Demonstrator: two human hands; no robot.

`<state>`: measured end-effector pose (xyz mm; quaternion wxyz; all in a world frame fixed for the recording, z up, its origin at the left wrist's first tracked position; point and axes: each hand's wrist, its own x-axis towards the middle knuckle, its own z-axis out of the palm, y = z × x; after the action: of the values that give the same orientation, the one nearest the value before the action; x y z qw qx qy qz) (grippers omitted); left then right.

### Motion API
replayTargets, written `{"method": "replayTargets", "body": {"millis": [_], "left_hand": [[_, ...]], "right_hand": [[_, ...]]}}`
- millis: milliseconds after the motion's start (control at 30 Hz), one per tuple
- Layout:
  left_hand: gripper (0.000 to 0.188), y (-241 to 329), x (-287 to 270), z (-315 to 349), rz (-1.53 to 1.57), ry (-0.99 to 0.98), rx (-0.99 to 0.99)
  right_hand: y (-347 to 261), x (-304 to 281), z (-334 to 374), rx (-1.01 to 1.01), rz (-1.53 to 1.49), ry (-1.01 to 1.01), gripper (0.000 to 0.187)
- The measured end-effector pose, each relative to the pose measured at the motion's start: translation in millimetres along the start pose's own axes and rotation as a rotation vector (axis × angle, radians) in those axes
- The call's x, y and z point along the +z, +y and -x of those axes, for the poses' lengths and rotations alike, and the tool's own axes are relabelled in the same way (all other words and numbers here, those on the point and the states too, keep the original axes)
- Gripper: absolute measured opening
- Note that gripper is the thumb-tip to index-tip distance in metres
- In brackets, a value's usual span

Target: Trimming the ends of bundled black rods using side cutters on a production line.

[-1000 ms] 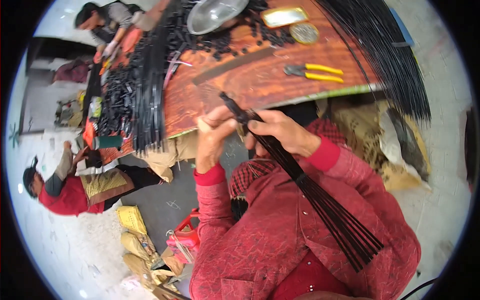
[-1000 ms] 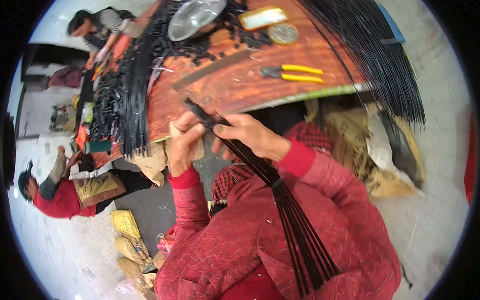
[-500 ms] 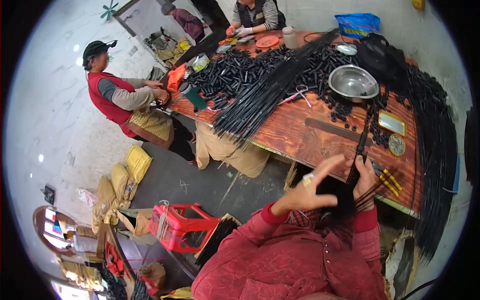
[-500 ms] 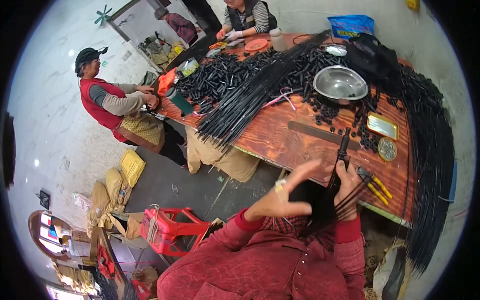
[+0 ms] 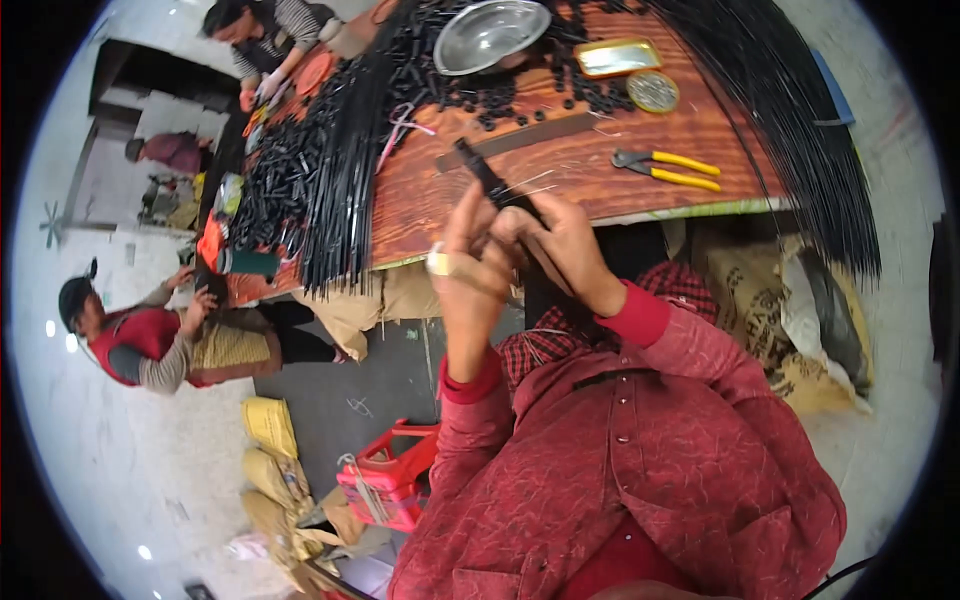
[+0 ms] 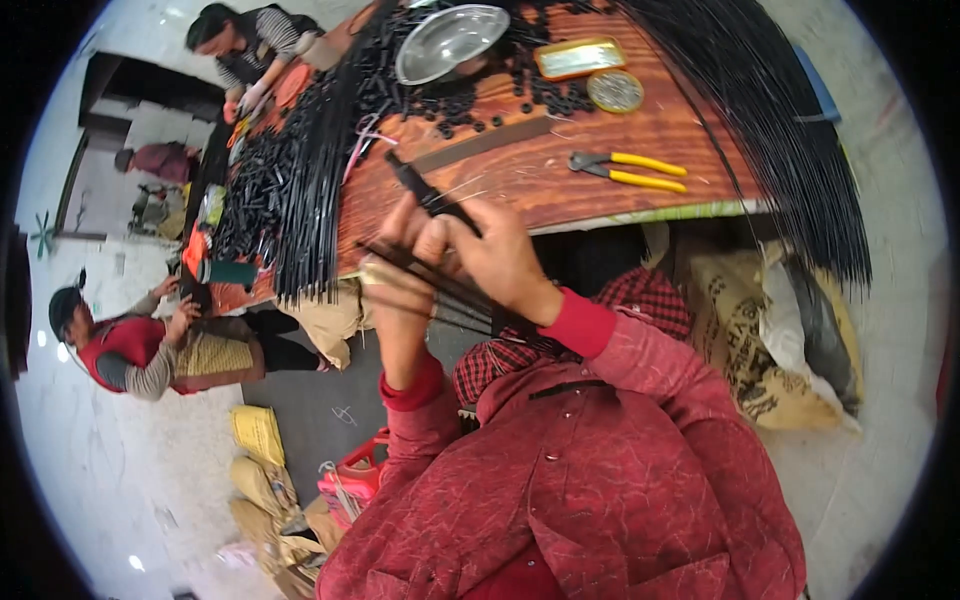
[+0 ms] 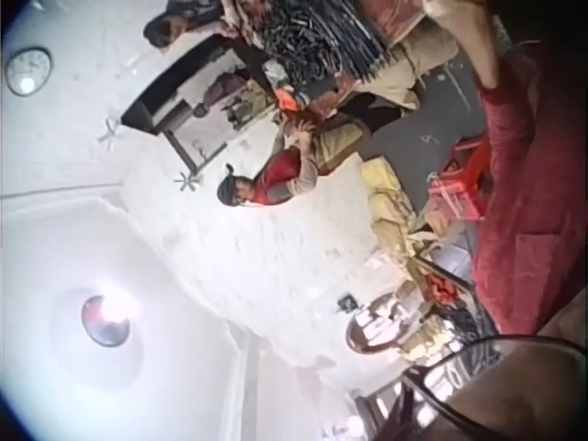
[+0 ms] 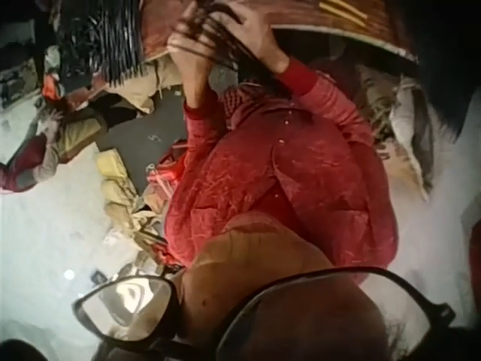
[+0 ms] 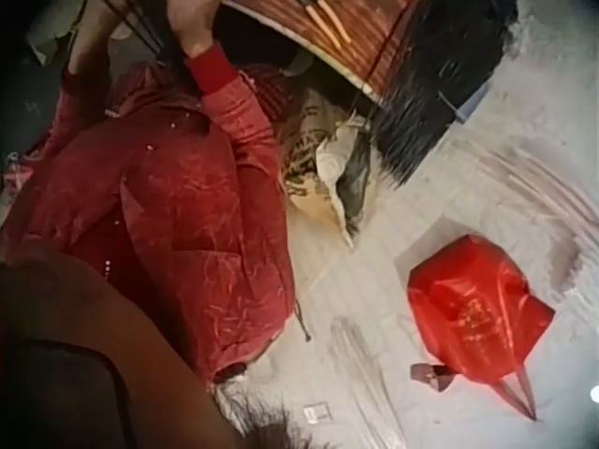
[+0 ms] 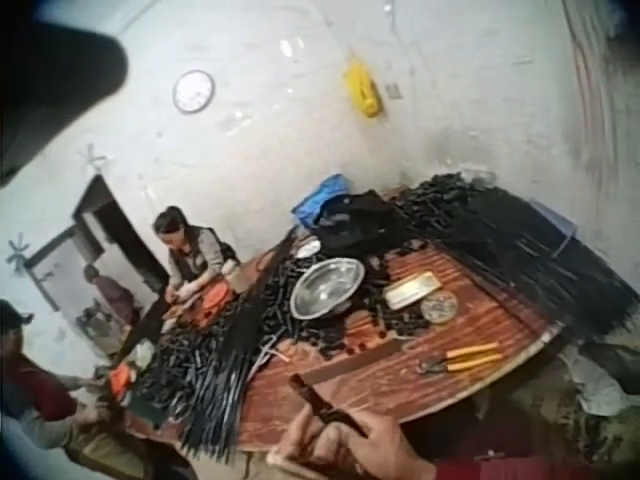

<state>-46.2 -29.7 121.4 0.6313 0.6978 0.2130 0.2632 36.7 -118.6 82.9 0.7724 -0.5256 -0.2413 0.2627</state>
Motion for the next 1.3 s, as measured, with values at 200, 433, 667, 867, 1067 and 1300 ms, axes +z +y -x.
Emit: {"method": "replayTargets", "body": {"millis": [200,433,667,867,1067,1300], "left_hand": [[0.037,23.9,-1.9,-14.2,-0.19,-0.07,-0.087],[0.024,29.6,-10.7,-26.8,-0.064,-0.129,-0.232],[0.029,37.1,-10.4,-12.9,-0.042,-0.072,-0.179],[0.023,24.9,-17.9,-7.8,-0.224,0.04,-0.039],[0.025,19.7,-24.8,-10.4,-0.296,-0.008,0.073],[0.045,-10.7,-44.7,-15.6,-0.011,-0.121,0.009]], "right_hand": [[5.1,2.7,8.1,-0.053,-0.153,0.079,0.019],[-0.3,9.1,13.7,-0.06,-0.026,0.075,0.032],[0.8,2.1,18.3,-0.199,0.186,0.053,0.033],[-13.2,-11.9,29.3,-0.281,0.333,0.164,0.025],[-11.5,-16.0,26.3,-0.328,0.419,0.141,0.016],[-12.3,-24.1,23.0,-0.033,0.188,-0.012,0.026]]}}
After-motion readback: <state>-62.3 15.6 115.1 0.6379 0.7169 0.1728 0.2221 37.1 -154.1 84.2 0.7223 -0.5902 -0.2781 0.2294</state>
